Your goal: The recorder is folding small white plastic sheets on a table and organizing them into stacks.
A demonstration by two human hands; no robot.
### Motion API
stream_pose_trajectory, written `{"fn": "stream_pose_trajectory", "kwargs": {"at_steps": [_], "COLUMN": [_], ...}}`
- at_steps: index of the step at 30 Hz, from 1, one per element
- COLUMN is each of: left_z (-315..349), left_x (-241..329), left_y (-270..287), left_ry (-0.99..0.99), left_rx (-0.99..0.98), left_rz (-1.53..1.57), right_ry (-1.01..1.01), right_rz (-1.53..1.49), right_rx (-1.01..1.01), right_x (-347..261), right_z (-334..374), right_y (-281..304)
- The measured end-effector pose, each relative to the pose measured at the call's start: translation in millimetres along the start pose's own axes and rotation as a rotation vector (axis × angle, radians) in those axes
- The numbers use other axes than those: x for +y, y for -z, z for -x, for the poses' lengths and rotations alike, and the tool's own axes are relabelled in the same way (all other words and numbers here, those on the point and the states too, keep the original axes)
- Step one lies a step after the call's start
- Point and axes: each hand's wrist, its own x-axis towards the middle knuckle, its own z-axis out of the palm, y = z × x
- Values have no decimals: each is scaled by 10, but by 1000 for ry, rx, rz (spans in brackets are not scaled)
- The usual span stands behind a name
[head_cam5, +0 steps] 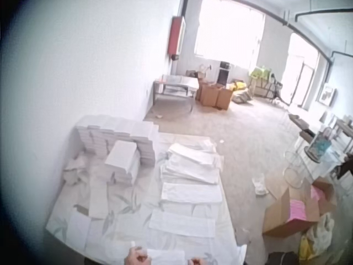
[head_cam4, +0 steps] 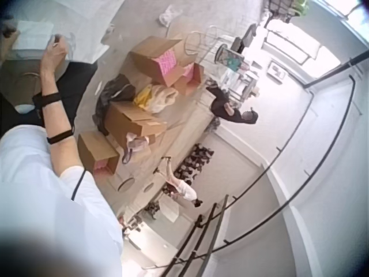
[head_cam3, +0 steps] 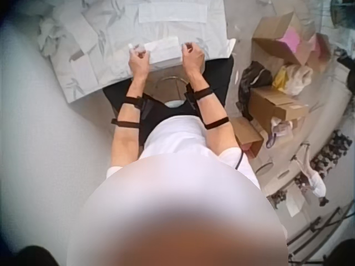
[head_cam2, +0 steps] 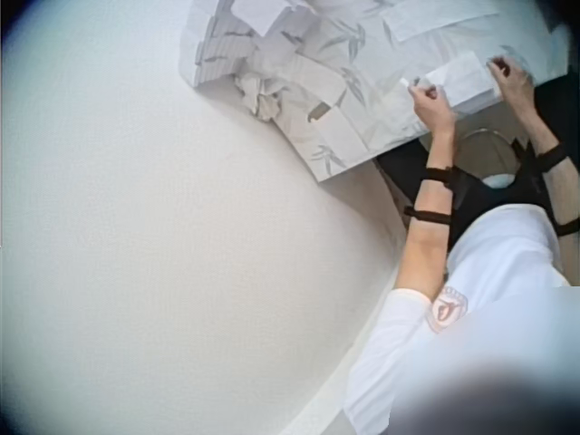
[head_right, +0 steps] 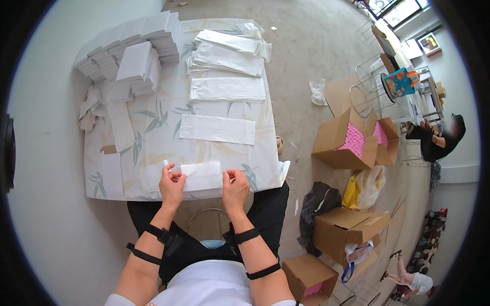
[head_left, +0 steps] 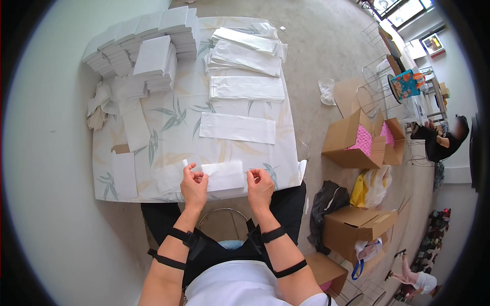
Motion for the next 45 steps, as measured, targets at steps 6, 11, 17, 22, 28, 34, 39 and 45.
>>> {"fn": "stream_pose_trajectory", "kwargs": {"at_steps": [6, 11, 17, 22, 28, 34, 39, 45], "left_z": [-44, -48, -58, -87, 22, -71, -106, -78], "left_x": [14, 10, -40, -129, 20, -766, -791, -954], "left_y": [32, 34, 12, 59, 277, 963, 955, 1140], "left_ry": [-9, -6, -78, -67, -132, 267, 303, 153], "left_rx": [-33, -61, -35, -21, 192, 506, 398, 498], "left_rz": [-60, -69, -84, -73, -39, -269, -314, 4], "right_ry": [-45, -33, -93, -83, 2, -24, 15, 117], "right_rz": [-28, 34, 27, 18, -51, -103, -206, -182], "right_rx": [-83, -65, -89, -89, -127, -145, -230, -352], "right_x": [89, 187, 228, 231, 364, 160, 97, -262], "right_z": [-51, -69, -98, -86, -108, 196, 499, 714], "right_y": [-150, -248, -248, -285, -14, 354, 271, 126]}}
